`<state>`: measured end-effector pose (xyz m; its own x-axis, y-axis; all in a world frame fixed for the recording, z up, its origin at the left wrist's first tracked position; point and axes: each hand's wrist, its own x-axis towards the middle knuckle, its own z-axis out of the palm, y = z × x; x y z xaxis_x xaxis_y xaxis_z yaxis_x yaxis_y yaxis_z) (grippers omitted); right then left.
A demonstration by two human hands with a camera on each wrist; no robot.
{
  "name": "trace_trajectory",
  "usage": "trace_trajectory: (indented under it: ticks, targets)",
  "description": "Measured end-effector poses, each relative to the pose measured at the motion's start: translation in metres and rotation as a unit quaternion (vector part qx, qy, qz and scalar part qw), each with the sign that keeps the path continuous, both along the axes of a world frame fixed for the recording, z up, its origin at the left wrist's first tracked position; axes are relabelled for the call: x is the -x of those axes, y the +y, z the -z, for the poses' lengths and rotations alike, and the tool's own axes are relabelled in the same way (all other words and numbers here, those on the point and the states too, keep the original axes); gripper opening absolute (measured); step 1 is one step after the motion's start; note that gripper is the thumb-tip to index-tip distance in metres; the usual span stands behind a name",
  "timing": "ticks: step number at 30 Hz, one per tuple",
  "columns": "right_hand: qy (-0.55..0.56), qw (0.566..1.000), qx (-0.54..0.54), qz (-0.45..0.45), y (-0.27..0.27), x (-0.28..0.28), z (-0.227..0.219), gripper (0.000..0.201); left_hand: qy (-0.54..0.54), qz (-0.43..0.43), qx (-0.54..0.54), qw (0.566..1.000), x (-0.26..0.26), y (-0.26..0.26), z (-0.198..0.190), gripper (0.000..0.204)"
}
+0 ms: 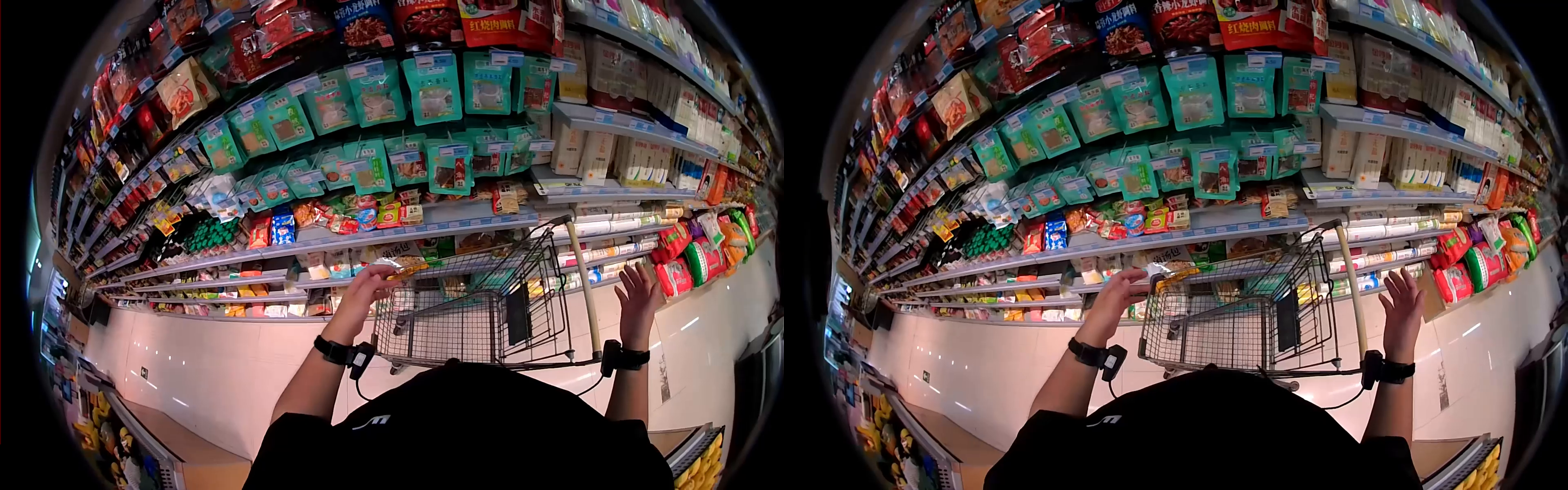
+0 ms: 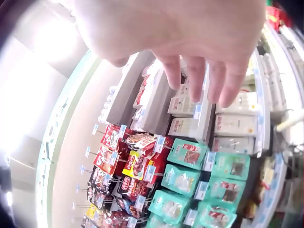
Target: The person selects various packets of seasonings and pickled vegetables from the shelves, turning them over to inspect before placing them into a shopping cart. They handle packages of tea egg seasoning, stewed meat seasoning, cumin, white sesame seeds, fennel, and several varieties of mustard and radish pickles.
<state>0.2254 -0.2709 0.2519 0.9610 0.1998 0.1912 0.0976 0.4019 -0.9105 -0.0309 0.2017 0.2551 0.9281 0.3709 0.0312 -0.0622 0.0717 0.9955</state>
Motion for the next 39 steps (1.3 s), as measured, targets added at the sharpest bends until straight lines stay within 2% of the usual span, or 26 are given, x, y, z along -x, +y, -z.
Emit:
trace_trajectory:
  ticks: [2,4,5,9,12,15,20,22,26,32,34,39]
  targets:
    - [-0.005,1.000,-0.017,-0.015,0.034,0.010,-0.011,0.064,0.002,-0.024,0.019,1.000,0.011,0.038,-0.009,0.040]
    - [-0.007,0.998,-0.060,-0.035,0.063,0.016,-0.020,0.065,-0.012,-0.038,0.038,0.998,0.018,0.070,-0.022,0.032]
    - [0.007,0.998,-0.062,-0.015,0.076,0.017,-0.024,0.064,-0.029,-0.044,0.050,0.997,0.019,0.088,-0.027,0.032]
    - [-0.062,0.998,0.000,-0.022,0.116,0.023,-0.052,0.068,-0.070,-0.027,0.062,0.995,0.001,0.136,-0.058,0.042]
    - [-0.070,0.997,-0.003,-0.023,0.137,0.025,-0.087,0.066,-0.084,-0.005,0.031,0.996,-0.023,0.145,-0.087,0.047]
    - [-0.073,0.996,-0.017,-0.038,0.151,0.009,-0.118,0.064,-0.094,0.020,0.049,0.994,-0.052,0.151,-0.103,0.053]
    - [-0.068,0.994,0.000,-0.090,0.183,-0.055,-0.151,0.061,-0.074,0.037,0.037,0.996,-0.114,0.147,-0.132,0.064]
    - [-0.056,0.992,0.003,-0.109,0.209,-0.082,-0.154,0.062,-0.059,0.018,0.103,0.993,-0.144,0.149,-0.137,0.068]
    - [-0.063,0.982,0.037,-0.173,0.277,-0.139,-0.150,0.072,-0.036,0.000,0.048,0.998,-0.208,0.148,-0.146,0.074]
    - [-0.055,0.974,0.057,-0.214,0.382,-0.199,-0.140,0.081,-0.023,-0.026,0.002,0.999,-0.298,0.150,-0.140,0.082]
    - [-0.059,0.973,0.069,-0.213,0.413,-0.217,-0.129,0.081,-0.032,-0.060,0.006,0.998,-0.322,0.152,-0.137,0.083]
    - [-0.094,0.974,0.089,-0.188,0.467,-0.242,-0.112,0.081,-0.044,-0.069,0.017,0.996,-0.368,0.155,-0.124,0.086]
